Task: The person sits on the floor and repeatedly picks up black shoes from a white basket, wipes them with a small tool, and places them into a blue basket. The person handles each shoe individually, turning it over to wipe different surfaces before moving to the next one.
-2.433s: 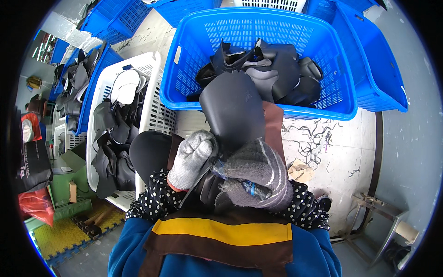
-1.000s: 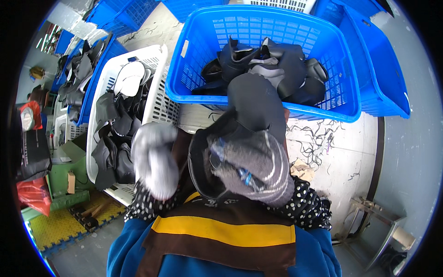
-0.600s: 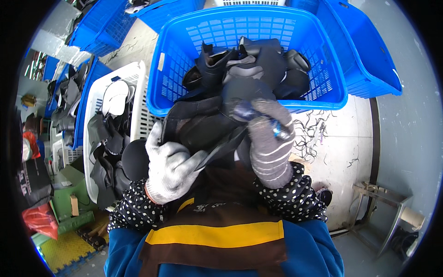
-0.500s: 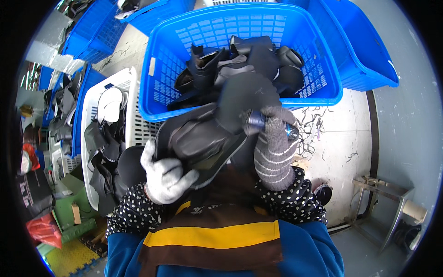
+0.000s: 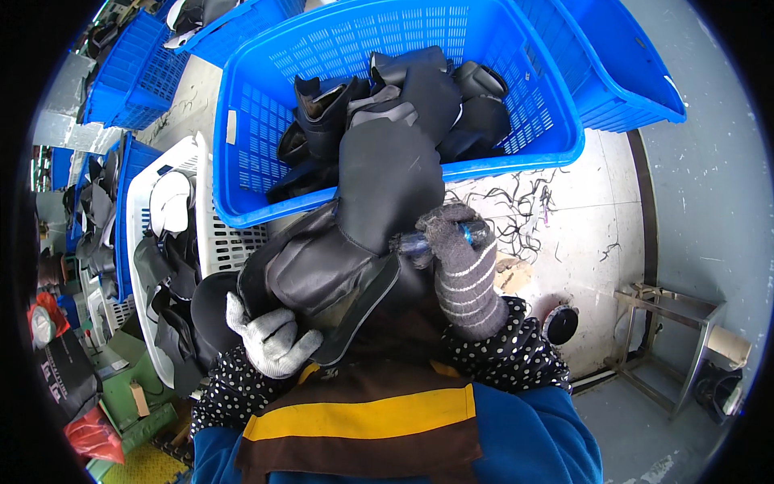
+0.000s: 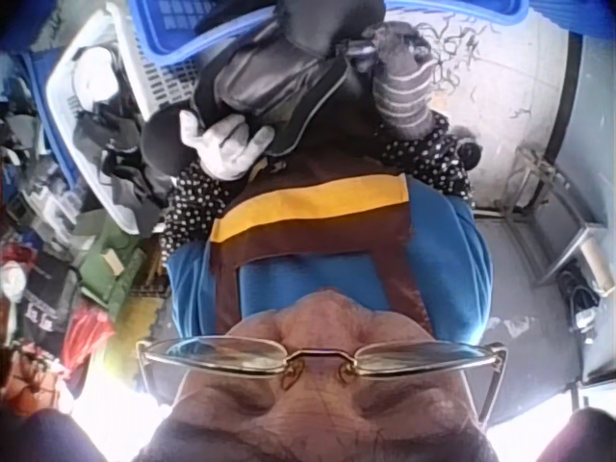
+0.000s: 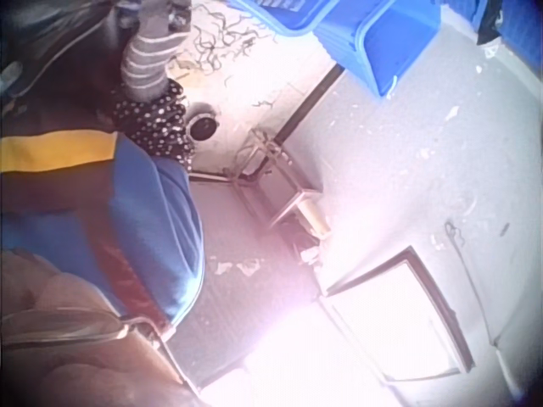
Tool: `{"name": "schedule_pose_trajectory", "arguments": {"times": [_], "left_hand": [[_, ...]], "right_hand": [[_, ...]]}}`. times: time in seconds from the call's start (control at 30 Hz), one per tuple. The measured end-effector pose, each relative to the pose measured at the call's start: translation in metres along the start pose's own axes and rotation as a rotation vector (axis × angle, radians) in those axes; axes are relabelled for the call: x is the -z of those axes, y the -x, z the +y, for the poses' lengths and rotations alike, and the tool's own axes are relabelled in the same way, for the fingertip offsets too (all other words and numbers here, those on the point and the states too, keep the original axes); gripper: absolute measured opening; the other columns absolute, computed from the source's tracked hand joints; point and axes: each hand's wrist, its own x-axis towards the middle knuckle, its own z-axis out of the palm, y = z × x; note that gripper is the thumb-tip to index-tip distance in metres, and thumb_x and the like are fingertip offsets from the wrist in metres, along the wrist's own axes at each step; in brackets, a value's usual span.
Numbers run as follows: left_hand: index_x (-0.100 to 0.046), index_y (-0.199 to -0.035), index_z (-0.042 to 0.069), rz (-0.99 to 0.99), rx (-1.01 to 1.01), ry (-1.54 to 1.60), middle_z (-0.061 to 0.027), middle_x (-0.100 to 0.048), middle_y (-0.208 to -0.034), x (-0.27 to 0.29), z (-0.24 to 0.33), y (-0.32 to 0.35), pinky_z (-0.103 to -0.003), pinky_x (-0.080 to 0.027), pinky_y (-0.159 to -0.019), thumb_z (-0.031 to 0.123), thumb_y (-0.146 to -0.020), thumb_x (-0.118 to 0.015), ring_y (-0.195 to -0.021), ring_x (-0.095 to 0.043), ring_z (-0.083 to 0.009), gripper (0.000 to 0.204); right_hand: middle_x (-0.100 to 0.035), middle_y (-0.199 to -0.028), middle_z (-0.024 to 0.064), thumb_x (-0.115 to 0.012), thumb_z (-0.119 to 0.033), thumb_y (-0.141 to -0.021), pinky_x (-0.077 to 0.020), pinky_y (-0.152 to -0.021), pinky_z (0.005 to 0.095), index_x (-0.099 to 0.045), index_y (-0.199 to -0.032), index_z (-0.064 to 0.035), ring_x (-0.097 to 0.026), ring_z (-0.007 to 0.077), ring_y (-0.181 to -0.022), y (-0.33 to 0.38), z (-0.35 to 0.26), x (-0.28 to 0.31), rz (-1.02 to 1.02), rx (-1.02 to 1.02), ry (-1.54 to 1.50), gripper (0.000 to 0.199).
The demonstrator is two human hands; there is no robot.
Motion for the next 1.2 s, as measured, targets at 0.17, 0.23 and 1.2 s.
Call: {"name": "schedule_pose_trajectory", "arguments": {"times": [0.17, 0.23, 1.2], "left_hand": [[-0.072, -0.103, 0.030, -0.003, 0.000, 0.030, 0.0045, -0.052, -0.079, 0.002, 0.000, -0.005, -0.072, -0.022, -0.118, 0.018, -0.077, -0.068, -0.095, -0.059, -0.0180, 0.029], [-0.074, -0.105, 0.033, 0.010, 0.013, 0.024, 0.0055, -0.052, -0.079, 0.001, 0.000, -0.006, -0.066, -0.029, -0.109, 0.018, -0.072, -0.069, -0.093, -0.059, -0.0160, 0.037], [-0.079, -0.099, 0.020, 0.074, 0.124, 0.023, 0.0046, -0.048, -0.072, 0.010, 0.023, -0.043, -0.066, -0.039, -0.105, 0.014, -0.066, -0.069, -0.081, -0.058, -0.0151, 0.034]], "right_hand": [[-0.070, -0.097, 0.0134, -0.072, -0.004, -0.093, -0.0579, -0.059, 0.0295, -0.065, -0.103, -0.0006, -0.072, 0.0208, -0.076, 0.018, -0.009, 0.003, -0.009, 0.098, -0.072, 0.013], [-0.070, -0.097, 0.0135, -0.071, 0.002, -0.093, -0.0585, -0.065, 0.0299, -0.066, -0.102, -0.0013, -0.071, 0.0199, -0.078, 0.026, -0.013, 0.001, -0.077, 0.279, 0.063, 0.011], [-0.071, -0.098, 0.0157, -0.081, -0.030, -0.084, -0.0580, -0.077, 0.0444, -0.071, -0.116, -0.0022, -0.071, 0.0321, -0.087, 0.092, -0.053, -0.053, -0.873, 0.916, 1.034, 0.043]]}}
